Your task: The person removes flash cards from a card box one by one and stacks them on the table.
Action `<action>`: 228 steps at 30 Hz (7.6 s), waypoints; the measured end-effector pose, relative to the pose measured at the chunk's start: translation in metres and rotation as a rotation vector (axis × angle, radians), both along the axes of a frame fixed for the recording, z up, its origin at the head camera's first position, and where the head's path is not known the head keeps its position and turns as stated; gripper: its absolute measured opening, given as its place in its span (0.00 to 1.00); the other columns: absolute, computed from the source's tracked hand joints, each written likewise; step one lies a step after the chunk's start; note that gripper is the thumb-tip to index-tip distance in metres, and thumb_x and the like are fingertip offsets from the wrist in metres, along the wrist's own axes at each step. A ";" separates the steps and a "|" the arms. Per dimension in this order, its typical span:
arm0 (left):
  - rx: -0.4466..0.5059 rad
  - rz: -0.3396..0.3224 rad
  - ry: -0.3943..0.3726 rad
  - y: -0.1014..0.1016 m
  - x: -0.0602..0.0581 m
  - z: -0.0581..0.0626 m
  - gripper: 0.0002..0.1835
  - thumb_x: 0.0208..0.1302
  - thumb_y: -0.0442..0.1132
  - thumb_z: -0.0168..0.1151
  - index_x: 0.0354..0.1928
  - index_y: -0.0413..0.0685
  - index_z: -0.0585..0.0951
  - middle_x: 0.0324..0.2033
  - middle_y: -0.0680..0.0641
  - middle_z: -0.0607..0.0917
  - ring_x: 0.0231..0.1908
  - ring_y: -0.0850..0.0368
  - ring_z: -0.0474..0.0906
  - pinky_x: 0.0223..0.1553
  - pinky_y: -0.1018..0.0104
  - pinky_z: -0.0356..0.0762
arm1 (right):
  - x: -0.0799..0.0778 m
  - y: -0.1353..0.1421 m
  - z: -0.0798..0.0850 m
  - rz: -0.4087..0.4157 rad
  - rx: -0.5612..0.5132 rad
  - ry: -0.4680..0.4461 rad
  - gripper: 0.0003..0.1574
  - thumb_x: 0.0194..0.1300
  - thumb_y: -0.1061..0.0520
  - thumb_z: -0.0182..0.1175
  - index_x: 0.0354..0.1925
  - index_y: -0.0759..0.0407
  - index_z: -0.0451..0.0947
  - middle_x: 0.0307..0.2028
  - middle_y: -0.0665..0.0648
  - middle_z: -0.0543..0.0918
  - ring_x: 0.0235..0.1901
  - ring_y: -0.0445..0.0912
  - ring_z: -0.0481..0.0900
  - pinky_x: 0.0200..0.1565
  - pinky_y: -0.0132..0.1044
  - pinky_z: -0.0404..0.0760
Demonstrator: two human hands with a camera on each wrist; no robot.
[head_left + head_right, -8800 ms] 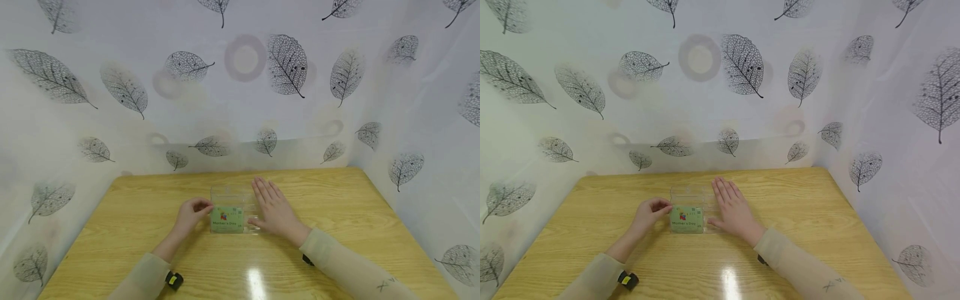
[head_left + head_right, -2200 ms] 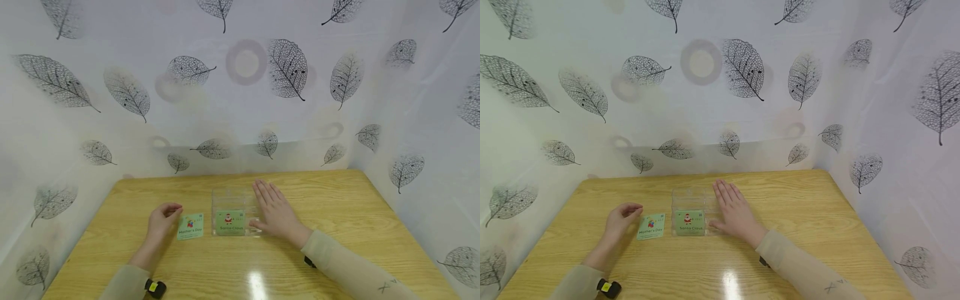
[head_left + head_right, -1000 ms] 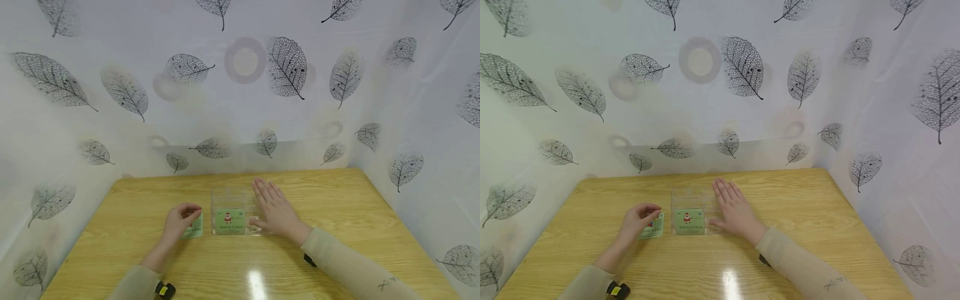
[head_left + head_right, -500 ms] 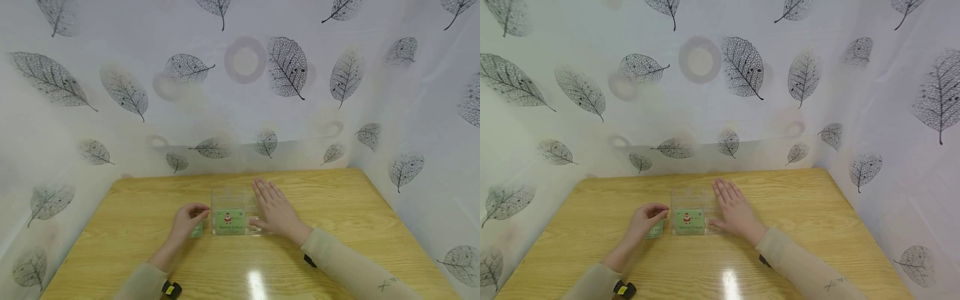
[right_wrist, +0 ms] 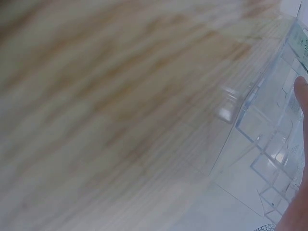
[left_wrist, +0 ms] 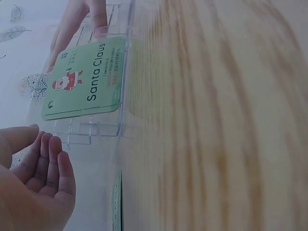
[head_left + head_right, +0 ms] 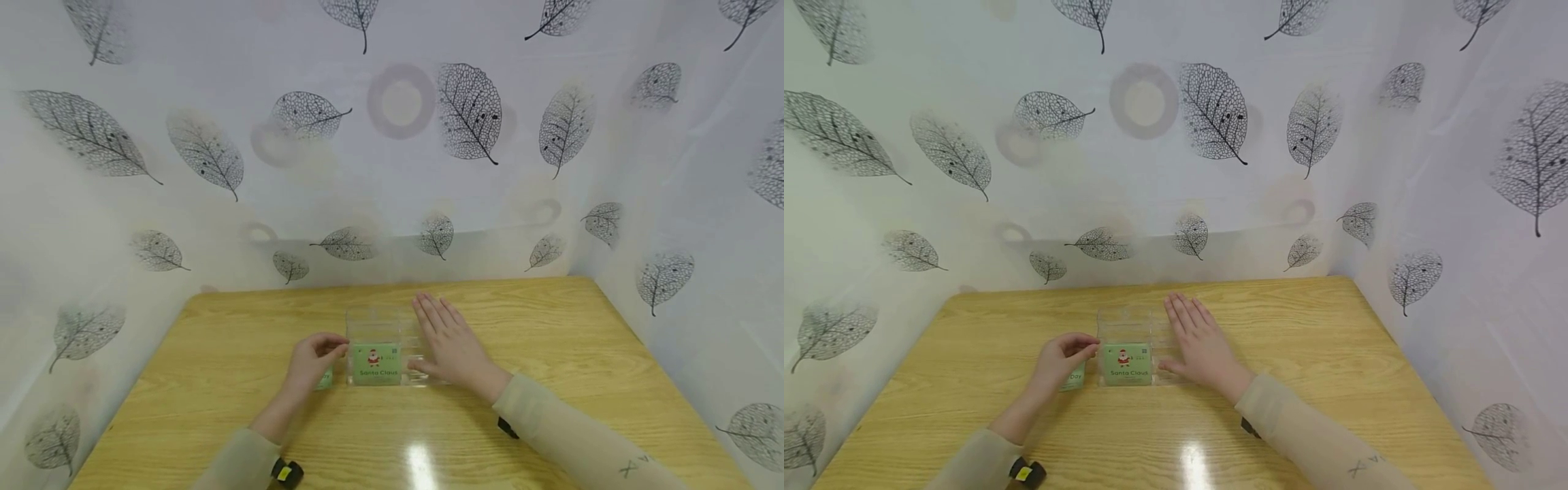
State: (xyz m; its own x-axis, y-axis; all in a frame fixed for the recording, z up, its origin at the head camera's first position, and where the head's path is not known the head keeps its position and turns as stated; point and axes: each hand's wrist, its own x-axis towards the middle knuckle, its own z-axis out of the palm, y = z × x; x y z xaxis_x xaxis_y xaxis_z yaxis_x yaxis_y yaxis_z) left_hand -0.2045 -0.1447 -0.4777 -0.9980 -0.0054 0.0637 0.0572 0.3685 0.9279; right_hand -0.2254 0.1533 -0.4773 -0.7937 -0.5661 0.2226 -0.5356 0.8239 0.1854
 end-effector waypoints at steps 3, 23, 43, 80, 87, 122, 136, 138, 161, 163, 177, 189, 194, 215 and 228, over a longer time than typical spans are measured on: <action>0.010 -0.003 -0.008 0.001 0.001 -0.001 0.07 0.70 0.30 0.70 0.47 0.34 0.88 0.42 0.38 0.91 0.36 0.64 0.84 0.41 0.78 0.82 | 0.000 0.000 0.000 0.001 -0.004 -0.003 0.74 0.67 0.17 0.54 0.84 0.66 0.45 0.85 0.65 0.48 0.85 0.59 0.50 0.84 0.54 0.48; -0.010 -0.017 -0.005 0.006 0.002 0.000 0.06 0.68 0.29 0.72 0.45 0.36 0.89 0.41 0.40 0.92 0.37 0.65 0.82 0.41 0.77 0.81 | 0.000 0.000 -0.001 0.012 -0.016 0.017 0.74 0.66 0.17 0.54 0.84 0.67 0.46 0.85 0.65 0.49 0.84 0.60 0.51 0.84 0.54 0.50; -0.007 -0.002 -0.016 0.011 0.002 0.000 0.06 0.65 0.28 0.74 0.42 0.37 0.89 0.38 0.41 0.91 0.35 0.63 0.81 0.38 0.77 0.80 | -0.001 0.001 -0.003 0.010 -0.008 0.026 0.74 0.66 0.17 0.55 0.84 0.66 0.45 0.85 0.65 0.50 0.84 0.60 0.53 0.84 0.54 0.49; -0.008 0.026 0.014 0.011 0.000 0.002 0.06 0.67 0.31 0.73 0.43 0.37 0.90 0.40 0.41 0.92 0.36 0.65 0.81 0.39 0.76 0.80 | 0.000 0.001 -0.003 0.025 -0.042 0.041 0.75 0.64 0.18 0.58 0.83 0.67 0.48 0.84 0.66 0.53 0.84 0.60 0.53 0.84 0.55 0.51; 0.002 0.033 0.013 0.011 0.002 0.004 0.06 0.68 0.30 0.71 0.43 0.35 0.89 0.40 0.39 0.92 0.37 0.63 0.81 0.38 0.77 0.79 | 0.000 0.001 -0.002 0.016 -0.033 0.028 0.75 0.65 0.18 0.58 0.84 0.67 0.47 0.84 0.66 0.52 0.84 0.59 0.51 0.84 0.54 0.50; 0.084 0.068 0.075 0.008 -0.001 0.002 0.06 0.71 0.30 0.68 0.46 0.34 0.88 0.42 0.36 0.91 0.35 0.71 0.83 0.43 0.79 0.82 | 0.000 0.001 -0.003 0.015 -0.027 0.031 0.75 0.65 0.17 0.56 0.84 0.66 0.45 0.85 0.65 0.52 0.85 0.59 0.50 0.84 0.53 0.48; 0.108 0.092 0.108 0.008 -0.002 0.003 0.08 0.72 0.28 0.67 0.48 0.29 0.86 0.43 0.33 0.90 0.35 0.73 0.82 0.43 0.80 0.83 | 0.000 0.001 -0.002 0.023 -0.032 0.038 0.74 0.65 0.17 0.56 0.84 0.67 0.47 0.84 0.66 0.53 0.84 0.59 0.52 0.84 0.54 0.52; 0.109 0.097 0.112 0.007 -0.001 0.003 0.08 0.72 0.28 0.67 0.48 0.29 0.86 0.44 0.33 0.90 0.36 0.73 0.82 0.43 0.80 0.83 | 0.000 0.001 -0.002 0.022 -0.032 0.037 0.74 0.65 0.17 0.56 0.84 0.67 0.47 0.84 0.66 0.52 0.84 0.59 0.51 0.84 0.54 0.51; 0.126 0.179 0.105 -0.006 0.002 0.003 0.09 0.73 0.28 0.65 0.51 0.29 0.85 0.46 0.31 0.89 0.36 0.75 0.81 0.43 0.82 0.82 | 0.002 0.001 0.001 0.017 -0.028 0.027 0.74 0.66 0.17 0.56 0.84 0.67 0.47 0.84 0.66 0.53 0.84 0.59 0.52 0.84 0.54 0.51; 0.118 0.187 0.097 -0.008 0.003 0.004 0.10 0.73 0.29 0.65 0.51 0.30 0.85 0.46 0.32 0.89 0.35 0.75 0.81 0.43 0.82 0.82 | 0.002 0.001 0.001 0.020 -0.029 0.036 0.74 0.65 0.17 0.57 0.84 0.67 0.47 0.84 0.66 0.54 0.84 0.59 0.53 0.83 0.54 0.51; 0.110 0.222 0.067 -0.018 0.005 0.005 0.11 0.74 0.29 0.64 0.53 0.30 0.84 0.48 0.32 0.89 0.35 0.76 0.81 0.43 0.83 0.81 | 0.001 0.002 -0.001 0.033 -0.037 0.061 0.74 0.65 0.18 0.58 0.83 0.67 0.48 0.84 0.67 0.54 0.83 0.60 0.54 0.83 0.55 0.53; 0.139 0.243 0.059 -0.028 0.008 0.004 0.12 0.75 0.30 0.64 0.55 0.30 0.84 0.49 0.34 0.89 0.37 0.76 0.81 0.44 0.83 0.81 | -0.001 0.001 -0.002 0.028 -0.042 0.050 0.75 0.64 0.18 0.60 0.84 0.67 0.47 0.84 0.66 0.55 0.84 0.59 0.54 0.83 0.54 0.52; 0.139 0.257 0.048 -0.035 0.010 0.004 0.13 0.76 0.32 0.64 0.56 0.31 0.84 0.51 0.35 0.89 0.38 0.77 0.81 0.45 0.84 0.81 | -0.001 0.001 -0.002 0.022 -0.029 0.042 0.75 0.65 0.18 0.59 0.84 0.67 0.47 0.84 0.66 0.54 0.84 0.59 0.53 0.83 0.54 0.51; 0.090 0.323 0.090 -0.054 0.017 0.002 0.12 0.75 0.32 0.65 0.53 0.29 0.85 0.45 0.35 0.91 0.33 0.76 0.80 0.39 0.82 0.80 | -0.002 0.002 -0.004 0.032 -0.032 0.083 0.75 0.64 0.17 0.59 0.83 0.67 0.48 0.83 0.66 0.56 0.83 0.59 0.57 0.83 0.55 0.56; 0.033 0.320 -0.001 -0.071 0.020 0.004 0.15 0.78 0.34 0.63 0.57 0.28 0.83 0.47 0.39 0.91 0.34 0.78 0.79 0.40 0.83 0.80 | -0.002 0.003 -0.005 0.032 -0.040 0.064 0.75 0.65 0.17 0.58 0.84 0.66 0.46 0.84 0.66 0.53 0.84 0.58 0.53 0.84 0.54 0.51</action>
